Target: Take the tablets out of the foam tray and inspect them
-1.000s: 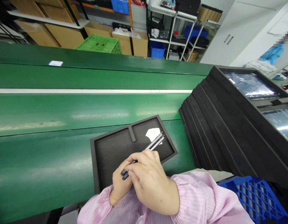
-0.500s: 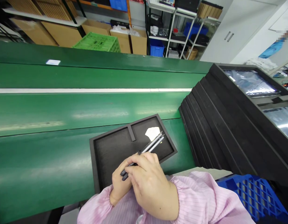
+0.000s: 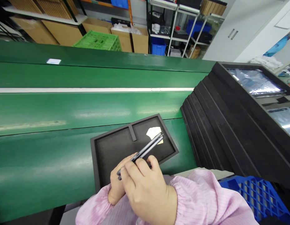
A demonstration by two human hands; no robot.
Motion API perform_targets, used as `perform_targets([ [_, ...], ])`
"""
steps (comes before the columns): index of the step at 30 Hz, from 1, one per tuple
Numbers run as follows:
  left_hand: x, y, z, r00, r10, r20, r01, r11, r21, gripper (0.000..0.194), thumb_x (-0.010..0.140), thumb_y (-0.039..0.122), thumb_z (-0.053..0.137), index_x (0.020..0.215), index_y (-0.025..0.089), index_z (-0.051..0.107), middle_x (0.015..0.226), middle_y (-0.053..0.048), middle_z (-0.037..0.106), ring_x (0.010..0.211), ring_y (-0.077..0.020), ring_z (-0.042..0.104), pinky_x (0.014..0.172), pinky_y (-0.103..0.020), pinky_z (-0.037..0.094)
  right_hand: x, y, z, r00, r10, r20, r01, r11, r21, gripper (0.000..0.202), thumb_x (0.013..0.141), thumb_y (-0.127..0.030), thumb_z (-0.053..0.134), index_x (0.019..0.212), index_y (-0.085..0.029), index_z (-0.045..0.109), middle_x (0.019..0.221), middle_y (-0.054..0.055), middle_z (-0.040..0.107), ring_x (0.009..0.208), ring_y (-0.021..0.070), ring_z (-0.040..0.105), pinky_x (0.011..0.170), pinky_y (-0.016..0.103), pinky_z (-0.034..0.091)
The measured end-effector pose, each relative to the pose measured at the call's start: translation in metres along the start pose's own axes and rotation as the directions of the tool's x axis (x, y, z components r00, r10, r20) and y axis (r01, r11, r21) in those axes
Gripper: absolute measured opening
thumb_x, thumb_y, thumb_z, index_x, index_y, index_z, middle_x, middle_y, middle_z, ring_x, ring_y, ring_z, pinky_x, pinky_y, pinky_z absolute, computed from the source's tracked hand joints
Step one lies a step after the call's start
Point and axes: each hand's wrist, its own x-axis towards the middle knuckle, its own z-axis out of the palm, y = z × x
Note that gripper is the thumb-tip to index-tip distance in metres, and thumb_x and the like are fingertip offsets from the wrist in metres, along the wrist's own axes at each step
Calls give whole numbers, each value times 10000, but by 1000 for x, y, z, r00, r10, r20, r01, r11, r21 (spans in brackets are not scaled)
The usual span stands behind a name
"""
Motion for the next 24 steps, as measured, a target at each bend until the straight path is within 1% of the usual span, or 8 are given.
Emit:
perform_targets([
  [2, 5, -4, -7, 999, 24, 30, -23, 999, -37, 220, 839, 228, 574, 1040, 199, 657, 1030, -57, 712, 926, -195, 679, 861, -330, 561, 3, 5, 1, 1000, -14, 18, 14, 1000, -10, 363, 993, -142, 291, 1038, -120, 650, 1064, 84, 623, 917, 238, 503, 815, 448, 308],
  [5, 12, -10, -19, 992, 85, 93, -64, 977, -204, 271, 788, 326, 669, 1034, 213, 665, 1001, -61, 716, 902, -208, 677, 822, -329, 565, 7, 12, 4, 998, -48, 48, 48, 999, 13, 266, 971, -152, 388, 1014, -138, 649, 1054, 77, 620, 968, 239, 499, 849, 438, 315],
  [8, 15, -15, -26, 980, 148, 131, -96, 937, -336, 292, 794, 379, 665, 1037, 217, 667, 978, -72, 717, 919, -213, 665, 825, -342, 549, 9, 15, 7, 990, -102, 94, 95, 993, 73, 206, 952, -160, 444, 1000, -128, 642, 1071, 84, 618, 993, 236, 499, 882, 431, 329],
  [10, 15, -17, -28, 976, 156, 155, -87, 922, -376, 272, 809, 357, 653, 1040, 213, 666, 995, -80, 713, 947, -215, 657, 845, -355, 533, 11, 15, 8, 987, -130, 99, 120, 987, 104, 210, 955, -156, 436, 999, -123, 639, 1061, 92, 623, 989, 235, 503, 878, 429, 338],
  [13, 15, -20, -28, 976, 127, 180, -44, 914, -404, 250, 800, 319, 670, 1016, 194, 675, 995, -95, 712, 953, -226, 658, 860, -370, 515, 13, 15, 9, 983, -161, 91, 148, 980, 136, 207, 954, -143, 438, 1014, -106, 633, 1044, 102, 628, 963, 234, 515, 866, 435, 345],
  [17, 16, -19, -30, 976, 82, 202, 9, 910, -414, 249, 791, 346, 676, 968, 173, 687, 967, -117, 716, 934, -251, 663, 847, -403, 512, 17, 15, 11, 979, -189, 77, 175, 971, 160, 193, 948, -132, 455, 1010, -83, 631, 1057, 115, 627, 966, 238, 528, 856, 441, 351],
  [21, 16, -20, -33, 975, 25, 219, 74, 900, -430, 229, 795, 344, 661, 954, 180, 680, 980, -116, 708, 946, -256, 651, 846, -428, 512, 22, 15, 14, 972, -205, 113, 185, 969, 161, 208, 946, -125, 445, 1029, -80, 630, 1061, 117, 625, 948, 230, 535, 837, 432, 361],
  [24, 16, -22, -34, 977, 5, 215, 91, 896, -435, 247, 785, 364, 668, 948, 179, 675, 968, -114, 708, 941, -257, 647, 869, -445, 497, 26, 16, 16, 970, -215, 114, 198, 970, 141, 211, 947, -130, 442, 1037, -86, 628, 1054, 113, 626, 933, 228, 533, 821, 427, 362],
])
